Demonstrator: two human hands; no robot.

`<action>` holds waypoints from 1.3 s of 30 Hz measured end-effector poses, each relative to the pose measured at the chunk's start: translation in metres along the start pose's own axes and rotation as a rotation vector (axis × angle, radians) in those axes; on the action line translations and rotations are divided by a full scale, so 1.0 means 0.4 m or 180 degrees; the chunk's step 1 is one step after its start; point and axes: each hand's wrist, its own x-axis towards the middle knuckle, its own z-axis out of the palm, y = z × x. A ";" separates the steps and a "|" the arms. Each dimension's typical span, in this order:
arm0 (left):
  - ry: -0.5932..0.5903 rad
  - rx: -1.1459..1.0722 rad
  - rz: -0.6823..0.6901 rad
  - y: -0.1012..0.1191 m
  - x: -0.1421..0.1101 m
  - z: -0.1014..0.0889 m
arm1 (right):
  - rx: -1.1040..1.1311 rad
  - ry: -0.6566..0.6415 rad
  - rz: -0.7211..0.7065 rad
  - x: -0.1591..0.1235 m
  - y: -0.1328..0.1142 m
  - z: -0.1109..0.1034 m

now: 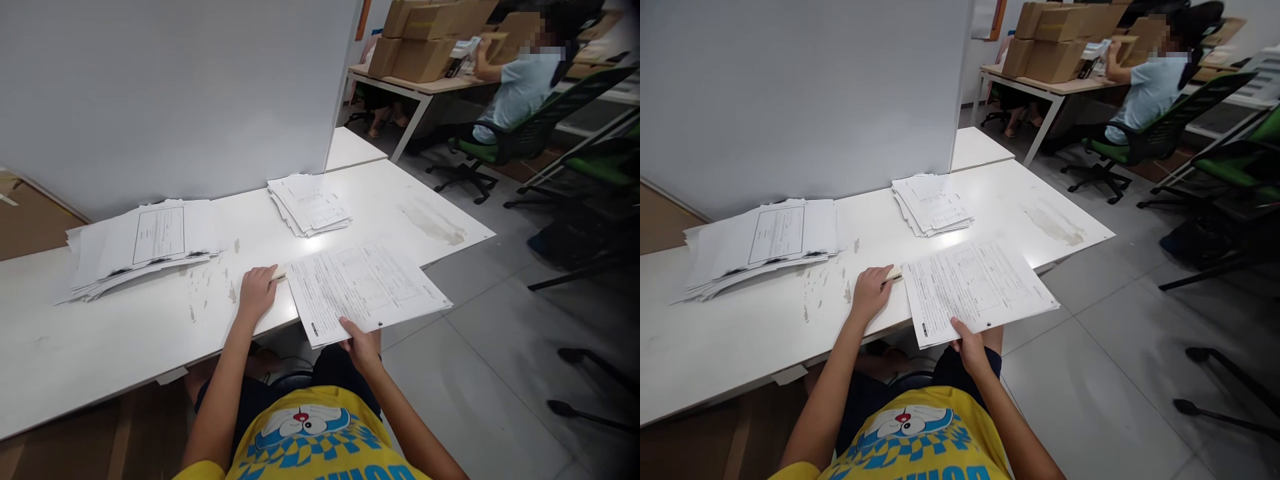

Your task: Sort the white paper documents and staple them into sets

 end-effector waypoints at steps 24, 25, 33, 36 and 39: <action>0.0065 0.0044 0.0127 0.011 -0.006 0.005 | -0.0242 -0.0112 -0.0052 0.004 0.043 0.040; 0.0052 0.0086 0.0137 0.013 -0.004 0.006 | -0.0227 -0.0083 -0.0059 0.004 0.041 0.038; 0.0017 0.0199 0.0317 0.019 0.009 0.015 | 0.0007 0.0088 0.0063 0.019 0.006 0.012; -0.0056 0.0194 0.0465 0.014 0.014 0.018 | 0.0073 -0.0007 0.0149 0.026 -0.004 0.016; -0.0098 0.0148 0.0508 0.007 0.017 0.020 | 0.0092 -0.0054 0.0122 0.035 -0.013 0.020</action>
